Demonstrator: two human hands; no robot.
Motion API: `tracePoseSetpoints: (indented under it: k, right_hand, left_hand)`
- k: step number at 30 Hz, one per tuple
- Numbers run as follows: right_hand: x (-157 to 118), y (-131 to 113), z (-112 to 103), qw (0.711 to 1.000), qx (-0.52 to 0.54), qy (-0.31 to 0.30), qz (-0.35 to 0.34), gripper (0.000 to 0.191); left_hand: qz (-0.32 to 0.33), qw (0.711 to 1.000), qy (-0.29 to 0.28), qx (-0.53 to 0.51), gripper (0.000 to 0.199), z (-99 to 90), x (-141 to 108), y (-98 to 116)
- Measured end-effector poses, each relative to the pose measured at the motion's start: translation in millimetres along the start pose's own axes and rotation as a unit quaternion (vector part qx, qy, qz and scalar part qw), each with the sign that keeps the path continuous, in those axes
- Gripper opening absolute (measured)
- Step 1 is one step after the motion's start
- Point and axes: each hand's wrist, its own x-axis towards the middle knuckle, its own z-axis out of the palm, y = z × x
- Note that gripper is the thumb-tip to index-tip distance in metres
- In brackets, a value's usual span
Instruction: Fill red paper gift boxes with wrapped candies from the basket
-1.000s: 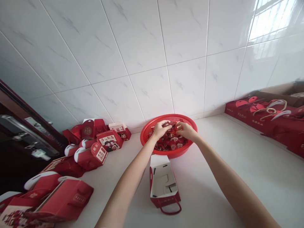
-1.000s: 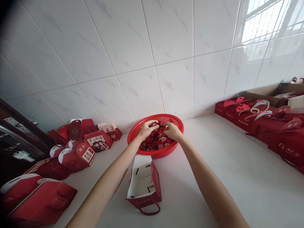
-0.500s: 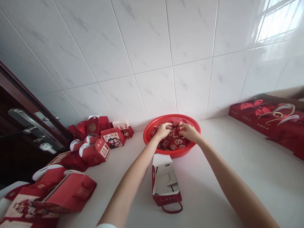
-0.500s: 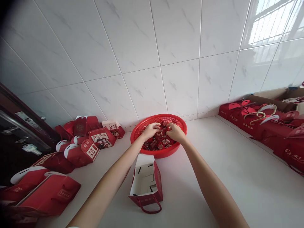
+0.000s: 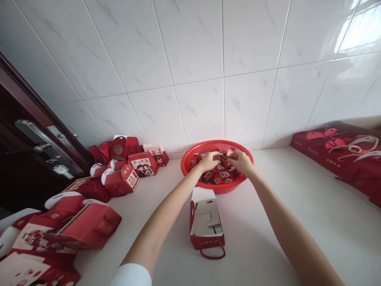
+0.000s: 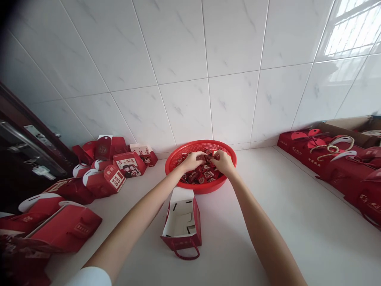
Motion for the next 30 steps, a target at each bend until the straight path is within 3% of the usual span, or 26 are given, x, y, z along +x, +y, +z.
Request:
tracePoseSetpoints:
  k: [3,6,13,18,27,30]
  right_hand:
    - [1,1,0,1.0,-0.006,0.012,0.001,0.008]
    - [1,3,0,1.0,-0.007,0.016,-0.001,0.008]
    - [3,7,1,1.0,-0.015,0.0,-0.006,0.011]
    - [3,8,2,0.999,-0.034,-0.039,-0.014,0.017]
    - [4,11,3,0.997,-0.056,-0.056,-0.026,0.017]
    - [4,10,3,0.996,-0.064,-0.066,-0.017,0.023]
  left_hand:
    - [-0.032,0.989,-0.119,0.082,0.018,2.4,-2,-2]
    - [-0.083,0.971,-0.16,0.158,0.015,3.9,-2,-6]
    - [-0.139,0.963,-0.097,0.207,0.028,7.0,4,-19]
    - [-0.155,0.964,-0.093,0.194,0.035,10.6,10,-25]
    - [-0.11,0.988,-0.043,0.104,0.01,-3.1,3,-19]
    - [-0.085,0.993,-0.013,0.078,0.016,-3.7,3,-10]
